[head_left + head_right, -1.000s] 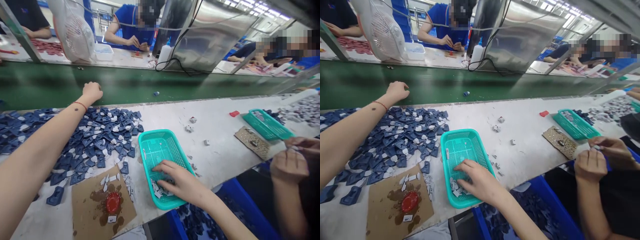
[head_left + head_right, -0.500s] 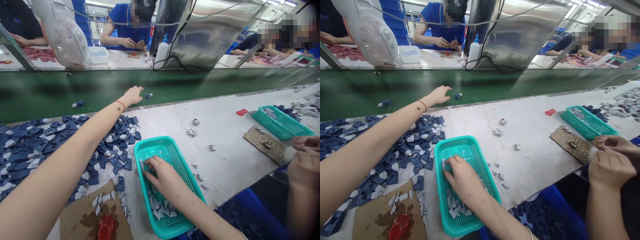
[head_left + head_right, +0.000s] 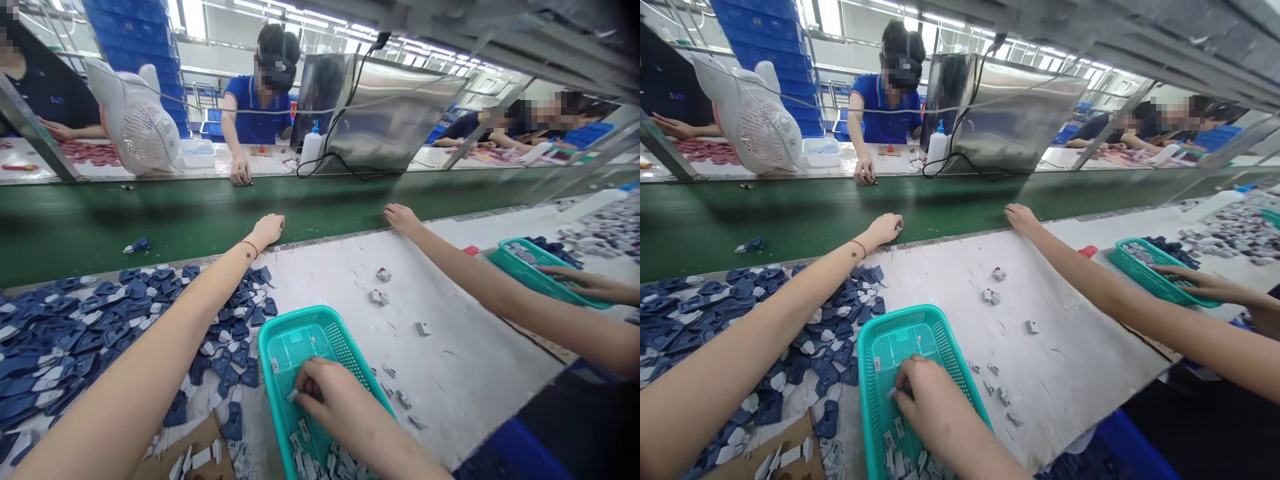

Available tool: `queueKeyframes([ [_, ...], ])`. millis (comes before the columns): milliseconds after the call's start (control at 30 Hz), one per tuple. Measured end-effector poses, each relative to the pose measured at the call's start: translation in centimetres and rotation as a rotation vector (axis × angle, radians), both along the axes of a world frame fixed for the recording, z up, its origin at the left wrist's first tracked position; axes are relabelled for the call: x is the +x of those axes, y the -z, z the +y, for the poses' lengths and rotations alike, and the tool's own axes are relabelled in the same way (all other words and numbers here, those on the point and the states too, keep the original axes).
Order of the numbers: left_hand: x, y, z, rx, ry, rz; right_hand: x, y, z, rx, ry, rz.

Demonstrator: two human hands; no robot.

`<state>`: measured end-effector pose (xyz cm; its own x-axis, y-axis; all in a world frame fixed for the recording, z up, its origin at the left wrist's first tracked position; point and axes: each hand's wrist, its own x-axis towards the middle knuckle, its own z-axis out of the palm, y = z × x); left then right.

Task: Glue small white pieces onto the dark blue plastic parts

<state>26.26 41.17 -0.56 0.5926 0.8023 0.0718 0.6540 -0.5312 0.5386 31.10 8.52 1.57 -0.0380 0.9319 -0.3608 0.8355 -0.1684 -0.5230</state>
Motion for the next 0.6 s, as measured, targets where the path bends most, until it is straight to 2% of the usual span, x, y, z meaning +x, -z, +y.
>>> queueKeyframes([
  [133,-2.7,-1.6,-1.8,-0.145,-0.113,-0.23,0.5,-1.2,-0.1,-0.098,-0.046,-0.067],
  [267,-7.0,-4.3,-5.9,-0.351,-0.205,-0.515,0.5,-0.8,0.3,-0.024,-0.035,-0.071],
  [467,-15.8,-8.3,-15.5,-0.646,-0.251,-0.873,0.8,0.2,0.3,0.04,-0.071,-0.066],
  [533,-18.7,-8.9,-19.2,-0.772,-0.296,-1.024,0.7,0.2,0.2,0.07,-0.104,-0.069],
  [600,-21.3,-9.0,-23.1,-0.857,-0.353,-1.111,0.5,0.2,0.3,0.097,-0.15,-0.07],
])
